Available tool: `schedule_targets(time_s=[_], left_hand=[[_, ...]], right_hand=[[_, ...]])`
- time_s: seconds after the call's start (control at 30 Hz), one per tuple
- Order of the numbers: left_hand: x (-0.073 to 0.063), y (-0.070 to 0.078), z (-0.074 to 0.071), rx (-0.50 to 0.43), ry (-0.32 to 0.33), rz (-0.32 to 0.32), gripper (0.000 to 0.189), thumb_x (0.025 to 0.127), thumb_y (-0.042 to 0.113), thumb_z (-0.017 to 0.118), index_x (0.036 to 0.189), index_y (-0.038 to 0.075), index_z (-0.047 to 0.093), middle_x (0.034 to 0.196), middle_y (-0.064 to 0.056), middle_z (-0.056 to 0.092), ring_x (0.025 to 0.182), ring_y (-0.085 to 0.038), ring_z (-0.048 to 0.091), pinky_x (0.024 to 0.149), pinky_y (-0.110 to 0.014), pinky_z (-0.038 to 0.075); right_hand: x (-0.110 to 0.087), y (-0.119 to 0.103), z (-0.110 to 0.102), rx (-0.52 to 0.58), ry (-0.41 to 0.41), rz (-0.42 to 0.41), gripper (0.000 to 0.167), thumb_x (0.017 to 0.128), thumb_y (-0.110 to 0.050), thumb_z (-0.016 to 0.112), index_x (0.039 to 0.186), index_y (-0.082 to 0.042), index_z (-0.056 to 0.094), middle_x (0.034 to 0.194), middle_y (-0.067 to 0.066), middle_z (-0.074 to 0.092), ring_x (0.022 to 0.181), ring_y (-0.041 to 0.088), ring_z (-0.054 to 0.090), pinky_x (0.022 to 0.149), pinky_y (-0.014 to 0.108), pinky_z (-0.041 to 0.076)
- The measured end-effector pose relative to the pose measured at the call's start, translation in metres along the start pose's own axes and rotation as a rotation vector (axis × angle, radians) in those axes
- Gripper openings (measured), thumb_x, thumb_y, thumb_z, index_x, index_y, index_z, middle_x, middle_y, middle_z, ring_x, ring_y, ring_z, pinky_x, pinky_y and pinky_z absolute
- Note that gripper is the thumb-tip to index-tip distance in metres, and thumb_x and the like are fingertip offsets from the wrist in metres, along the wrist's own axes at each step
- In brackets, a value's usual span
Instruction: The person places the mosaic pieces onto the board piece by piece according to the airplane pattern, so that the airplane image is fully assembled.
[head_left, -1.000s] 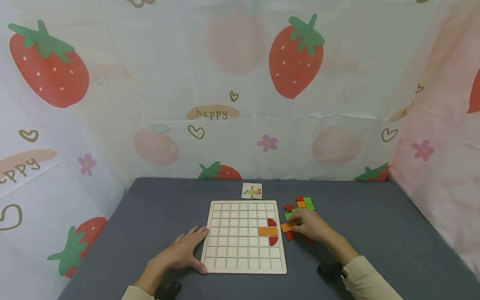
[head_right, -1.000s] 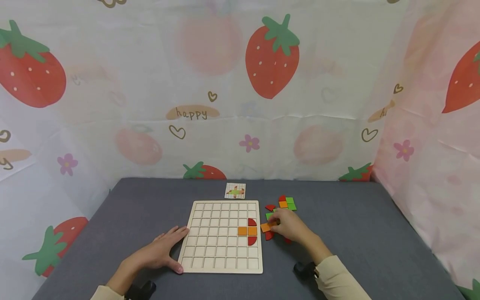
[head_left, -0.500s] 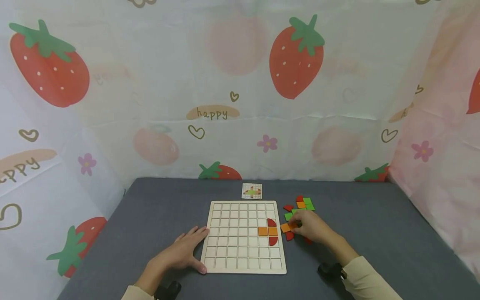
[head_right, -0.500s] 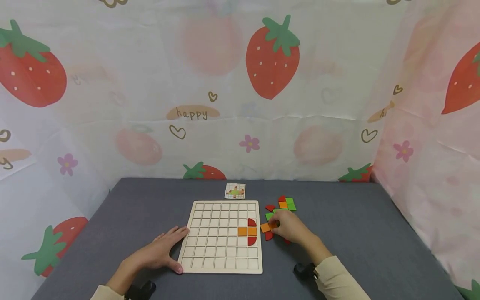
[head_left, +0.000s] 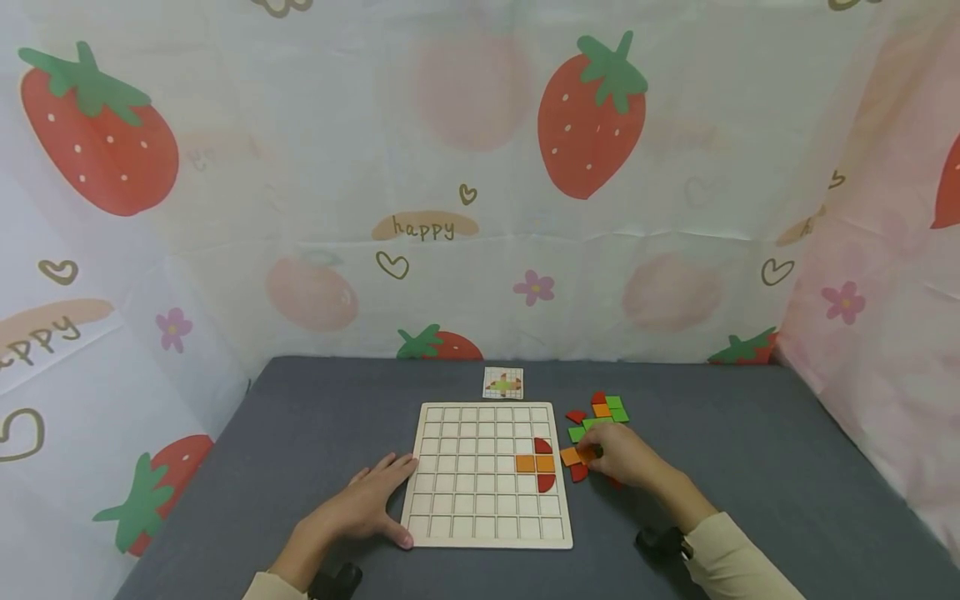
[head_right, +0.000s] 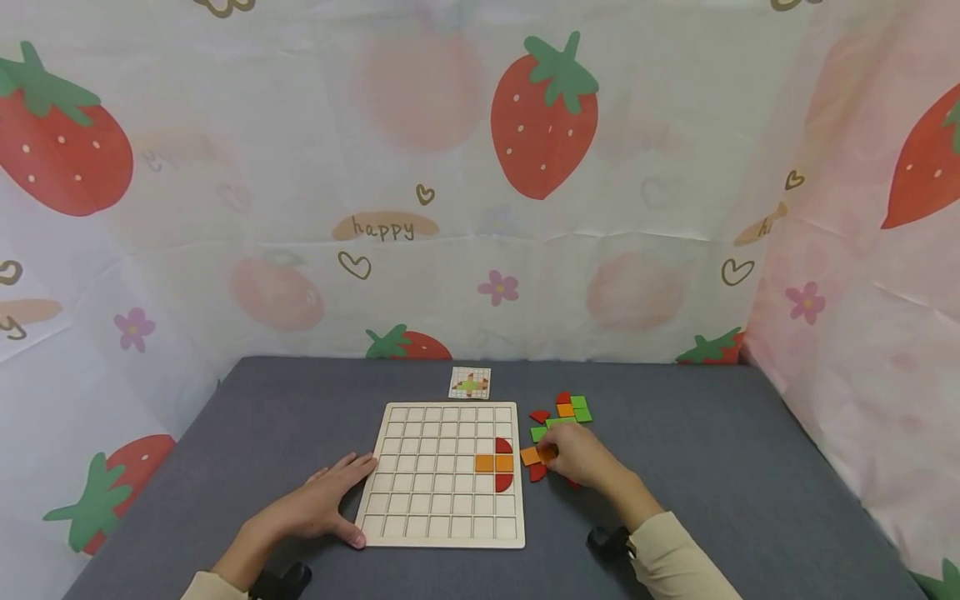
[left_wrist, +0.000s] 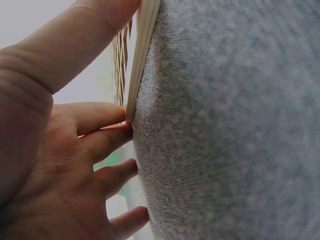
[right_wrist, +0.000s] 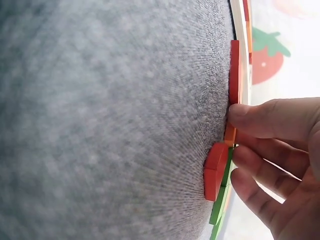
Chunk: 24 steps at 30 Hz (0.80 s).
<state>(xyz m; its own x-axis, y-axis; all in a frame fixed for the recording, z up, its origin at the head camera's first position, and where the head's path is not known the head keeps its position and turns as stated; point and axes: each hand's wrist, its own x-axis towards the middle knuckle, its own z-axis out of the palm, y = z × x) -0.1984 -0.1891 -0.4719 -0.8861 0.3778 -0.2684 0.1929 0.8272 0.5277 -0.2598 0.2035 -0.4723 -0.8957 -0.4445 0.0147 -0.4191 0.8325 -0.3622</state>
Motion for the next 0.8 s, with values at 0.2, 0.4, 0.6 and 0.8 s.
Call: schedule_targets(time_s=[0.2, 0.4, 0.6, 0.8], left_hand=[[0.0002, -0.0005, 0.0004, 0.005, 0.002, -0.003, 0.112, 0.059, 0.04, 0.089, 0.15, 0.004, 0.036, 0.158, -0.015, 0.033, 0.149, -0.04, 0.02, 0.114, -0.066, 0.016], [0.0003, -0.0016, 0.0008, 0.008, 0.005, 0.009, 0.112, 0.059, 0.041, 0.089, 0.15, 0.004, 0.036, 0.157, -0.015, 0.034, 0.149, -0.041, 0.02, 0.113, -0.067, 0.017], [0.0003, -0.0016, 0.0008, 0.01, 0.006, 0.011, 0.112, 0.059, 0.041, 0.089, 0.15, 0.004, 0.036, 0.157, -0.016, 0.033, 0.149, -0.041, 0.02, 0.113, -0.067, 0.017], [-0.0001, -0.0013, 0.0, 0.009, -0.001, 0.014, 0.111, 0.059, 0.04, 0.089, 0.15, 0.003, 0.036, 0.157, -0.016, 0.034, 0.148, -0.042, 0.02, 0.113, -0.068, 0.017]], right_hand=[[0.0014, 0.0, 0.0006, -0.018, -0.001, 0.002, 0.017, 0.078, -0.005, 0.077, 0.095, -0.005, 0.076, 0.092, 0.002, 0.069, 0.086, 0.017, 0.061, 0.085, 0.043, 0.054], [0.0012, 0.0001, -0.0006, 0.01, -0.008, 0.025, 0.016, 0.08, -0.008, 0.077, 0.097, -0.008, 0.076, 0.094, 0.0, 0.069, 0.087, 0.015, 0.06, 0.085, 0.041, 0.054], [-0.0009, 0.0008, -0.0034, 0.055, 0.006, 0.029, 0.017, 0.081, -0.009, 0.076, 0.098, -0.007, 0.075, 0.097, 0.001, 0.07, 0.089, 0.017, 0.061, 0.085, 0.043, 0.054], [-0.0026, -0.0019, -0.0024, 0.119, 0.017, 0.037, 0.019, 0.082, -0.011, 0.076, 0.1, -0.007, 0.075, 0.097, 0.001, 0.068, 0.088, 0.015, 0.059, 0.083, 0.039, 0.054]])
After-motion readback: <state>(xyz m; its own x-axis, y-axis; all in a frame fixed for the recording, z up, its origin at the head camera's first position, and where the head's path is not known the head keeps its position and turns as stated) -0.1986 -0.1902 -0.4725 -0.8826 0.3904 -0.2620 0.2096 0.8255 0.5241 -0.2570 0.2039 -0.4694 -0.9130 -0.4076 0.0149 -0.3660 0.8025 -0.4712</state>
